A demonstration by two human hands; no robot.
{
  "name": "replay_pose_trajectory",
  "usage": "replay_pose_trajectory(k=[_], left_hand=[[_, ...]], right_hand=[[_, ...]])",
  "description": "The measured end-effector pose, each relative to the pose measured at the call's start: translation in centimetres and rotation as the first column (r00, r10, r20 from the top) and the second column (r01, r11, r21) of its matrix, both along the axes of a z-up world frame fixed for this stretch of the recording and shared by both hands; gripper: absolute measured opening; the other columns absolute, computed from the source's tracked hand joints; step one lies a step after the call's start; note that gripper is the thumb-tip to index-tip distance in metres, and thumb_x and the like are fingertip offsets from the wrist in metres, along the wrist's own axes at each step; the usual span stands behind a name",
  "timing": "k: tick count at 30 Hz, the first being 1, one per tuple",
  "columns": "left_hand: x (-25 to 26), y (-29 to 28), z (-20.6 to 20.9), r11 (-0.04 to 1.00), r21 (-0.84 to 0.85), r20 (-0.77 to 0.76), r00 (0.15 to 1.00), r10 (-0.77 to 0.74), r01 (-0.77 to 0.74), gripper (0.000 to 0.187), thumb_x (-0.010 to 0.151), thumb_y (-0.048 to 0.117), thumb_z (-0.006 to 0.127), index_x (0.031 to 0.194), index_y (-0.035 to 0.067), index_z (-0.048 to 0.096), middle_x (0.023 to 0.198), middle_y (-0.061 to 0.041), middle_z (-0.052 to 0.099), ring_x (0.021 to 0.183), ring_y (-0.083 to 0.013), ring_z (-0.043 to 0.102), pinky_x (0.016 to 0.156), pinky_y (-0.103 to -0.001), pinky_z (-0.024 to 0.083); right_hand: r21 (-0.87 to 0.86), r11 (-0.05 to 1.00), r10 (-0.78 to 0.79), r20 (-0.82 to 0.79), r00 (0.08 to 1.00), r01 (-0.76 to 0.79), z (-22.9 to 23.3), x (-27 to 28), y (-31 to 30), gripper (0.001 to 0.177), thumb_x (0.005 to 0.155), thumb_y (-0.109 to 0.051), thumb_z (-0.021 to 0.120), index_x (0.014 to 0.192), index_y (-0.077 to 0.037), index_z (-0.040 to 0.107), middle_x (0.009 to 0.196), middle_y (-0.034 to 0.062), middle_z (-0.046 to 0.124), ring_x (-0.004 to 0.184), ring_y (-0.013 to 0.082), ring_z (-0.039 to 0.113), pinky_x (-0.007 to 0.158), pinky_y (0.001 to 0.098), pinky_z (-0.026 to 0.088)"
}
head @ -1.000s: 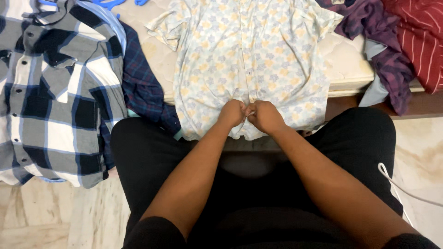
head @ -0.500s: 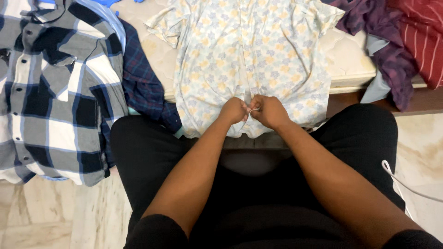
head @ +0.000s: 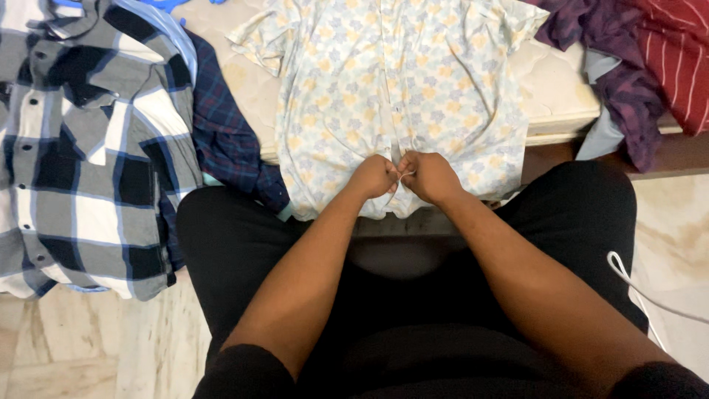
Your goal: The person buttons a light-colored patterned shirt on a hanger, then picks up a red striped shirt and begins buttoning it. The task involves aligning plackets and fastening buttons by hand.
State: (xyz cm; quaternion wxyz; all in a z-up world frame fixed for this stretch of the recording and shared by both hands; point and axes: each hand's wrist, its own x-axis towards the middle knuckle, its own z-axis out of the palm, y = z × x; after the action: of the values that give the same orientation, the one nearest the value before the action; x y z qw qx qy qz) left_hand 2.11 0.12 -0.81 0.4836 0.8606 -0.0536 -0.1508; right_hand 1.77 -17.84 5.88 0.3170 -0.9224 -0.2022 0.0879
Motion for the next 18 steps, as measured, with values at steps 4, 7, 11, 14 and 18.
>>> replay_pose_trajectory(k=[4, 7, 11, 14, 18], left_hand=[[-0.1, 0.0, 0.0, 0.996, 0.083, 0.033, 0.999, -0.022, 0.019, 0.028, 0.089, 0.020, 0.063, 0.068, 0.007, 0.076, 0.066, -0.007, 0.075, 0.062, -0.0196, 0.072, 0.068, -0.037, 0.057], [0.0, 0.2, -0.3, 0.993, 0.103, 0.021, 0.998, -0.053, 0.051, 0.025, 0.087, 0.018, 0.063, 0.068, 0.009, 0.077, 0.067, -0.006, 0.075, 0.065, -0.0199, 0.074, 0.069, -0.037, 0.058], [0.4, -0.4, -0.6, 0.983, 0.184, 0.060, 0.997, -0.040, 0.028, 0.013, 0.076, 0.014, 0.067, 0.072, 0.012, 0.079, 0.070, -0.009, 0.074, 0.069, -0.0247, 0.072, 0.069, -0.038, 0.057], [0.0, -0.2, 0.3, 0.981, 0.189, 0.010, 0.999, -0.045, 0.042, 0.010, 0.073, 0.014, 0.072, 0.070, 0.009, 0.081, 0.068, -0.012, 0.072, 0.067, -0.0256, 0.071, 0.068, -0.038, 0.056], [-0.7, -0.1, 1.7, 0.999, 0.042, -0.052, 0.998, -0.027, 0.029, 0.013, 0.078, 0.017, 0.074, 0.071, 0.007, 0.078, 0.065, -0.009, 0.072, 0.062, -0.0213, 0.068, 0.064, -0.037, 0.054]], right_hand=[[0.013, 1.000, 0.008, -0.018, 1.000, -0.008, 0.2, -0.3, 0.0, 0.020, 0.078, -0.009, 0.078, 0.097, -0.010, 0.072, 0.094, 0.0088, 0.077, 0.086, 0.0278, 0.074, 0.076, 0.0394, 0.057], [0.006, 1.000, -0.006, -0.024, 1.000, 0.006, 0.5, -0.5, 0.2, 0.021, 0.077, -0.010, 0.079, 0.097, -0.011, 0.073, 0.091, 0.0077, 0.078, 0.085, 0.0267, 0.075, 0.076, 0.0389, 0.057], [-0.031, 1.000, 0.000, 0.020, 1.000, 0.001, 0.6, -0.4, 0.2, 0.019, 0.077, -0.011, 0.080, 0.095, -0.011, 0.075, 0.090, 0.0083, 0.077, 0.084, 0.0286, 0.073, 0.075, 0.0395, 0.056], [0.000, 1.000, -0.017, 0.012, 1.000, 0.017, 0.5, -0.4, 0.2, 0.018, 0.078, -0.011, 0.077, 0.096, -0.012, 0.076, 0.090, 0.0089, 0.077, 0.084, 0.0284, 0.074, 0.074, 0.0394, 0.056], [0.016, 0.999, -0.032, -0.040, 0.999, 0.033, 0.3, -0.4, 0.1, 0.016, 0.079, -0.011, 0.075, 0.095, -0.011, 0.075, 0.087, 0.0087, 0.077, 0.080, 0.0276, 0.074, 0.073, 0.0389, 0.056]])
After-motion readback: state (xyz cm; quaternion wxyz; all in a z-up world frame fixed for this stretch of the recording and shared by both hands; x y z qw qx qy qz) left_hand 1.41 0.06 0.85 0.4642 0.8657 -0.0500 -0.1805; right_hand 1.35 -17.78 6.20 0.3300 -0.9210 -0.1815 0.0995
